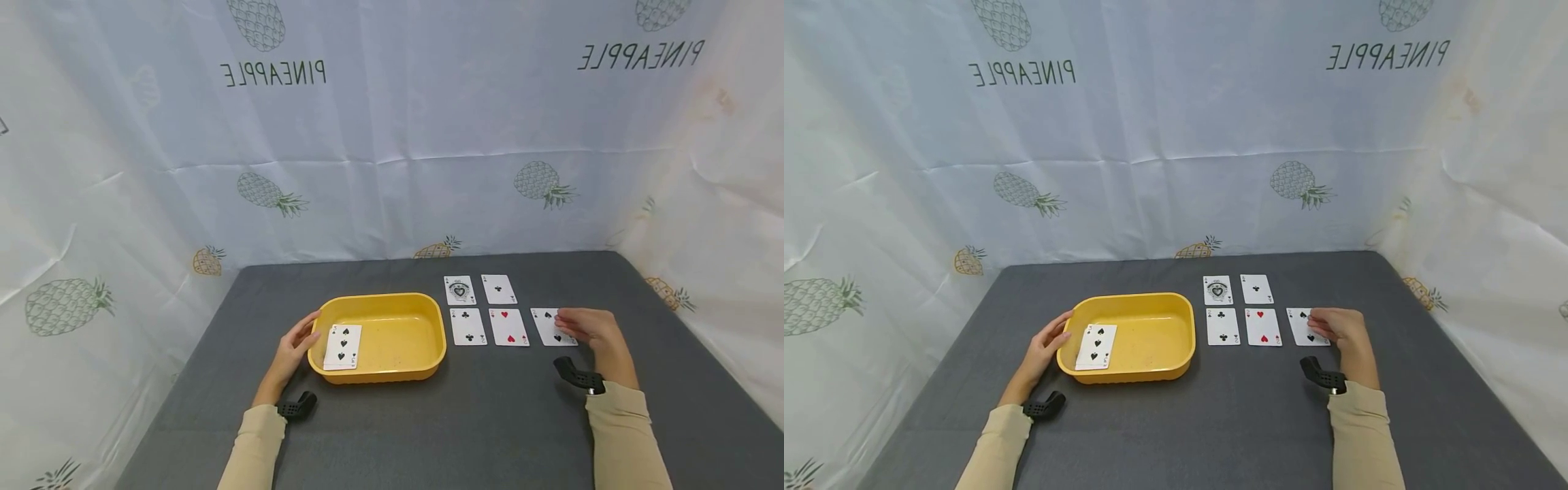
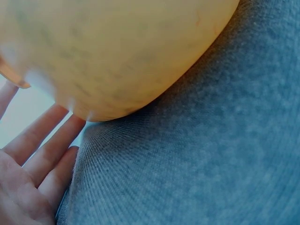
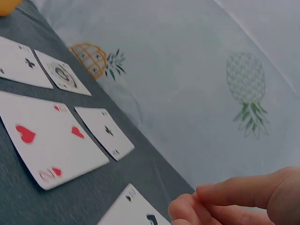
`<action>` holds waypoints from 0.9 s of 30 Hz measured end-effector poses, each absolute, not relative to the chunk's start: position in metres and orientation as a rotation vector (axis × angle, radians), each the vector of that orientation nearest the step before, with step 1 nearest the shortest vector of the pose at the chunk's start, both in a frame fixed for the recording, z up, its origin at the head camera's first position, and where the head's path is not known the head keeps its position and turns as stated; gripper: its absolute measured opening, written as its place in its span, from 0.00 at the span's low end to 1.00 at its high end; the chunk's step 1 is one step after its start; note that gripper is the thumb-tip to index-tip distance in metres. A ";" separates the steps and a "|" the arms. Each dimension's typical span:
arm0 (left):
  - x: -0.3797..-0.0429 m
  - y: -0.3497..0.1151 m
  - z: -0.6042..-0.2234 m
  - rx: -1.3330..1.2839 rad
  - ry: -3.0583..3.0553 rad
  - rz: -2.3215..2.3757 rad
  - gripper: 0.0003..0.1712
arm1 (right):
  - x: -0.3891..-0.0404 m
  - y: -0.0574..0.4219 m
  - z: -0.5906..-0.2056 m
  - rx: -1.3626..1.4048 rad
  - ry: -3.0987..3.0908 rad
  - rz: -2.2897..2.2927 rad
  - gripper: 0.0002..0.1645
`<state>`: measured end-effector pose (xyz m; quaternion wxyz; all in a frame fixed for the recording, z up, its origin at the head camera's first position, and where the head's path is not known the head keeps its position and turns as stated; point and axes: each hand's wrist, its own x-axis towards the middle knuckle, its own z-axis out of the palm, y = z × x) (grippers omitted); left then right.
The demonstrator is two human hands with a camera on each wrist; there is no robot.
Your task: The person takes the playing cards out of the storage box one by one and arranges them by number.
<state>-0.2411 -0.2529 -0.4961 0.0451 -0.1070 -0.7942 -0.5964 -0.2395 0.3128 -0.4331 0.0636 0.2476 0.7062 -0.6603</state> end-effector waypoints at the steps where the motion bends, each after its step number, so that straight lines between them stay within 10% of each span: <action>1: -0.241 -0.253 -0.496 -0.332 -2.424 -1.824 0.28 | -0.239 0.310 -0.432 0.726 2.123 -2.002 0.11; 3: -0.241 -0.252 -0.496 -0.340 -2.421 -1.826 0.28 | -0.239 0.305 -0.430 0.669 2.114 -2.013 0.05; 9: -0.241 -0.253 -0.495 -0.314 -2.434 -1.816 0.28 | -0.244 0.279 -0.426 0.505 2.171 -1.950 0.32; 27: -0.238 -0.251 -0.493 -0.299 -2.438 -1.840 0.28 | -0.253 0.181 -0.415 0.054 2.110 -1.829 0.31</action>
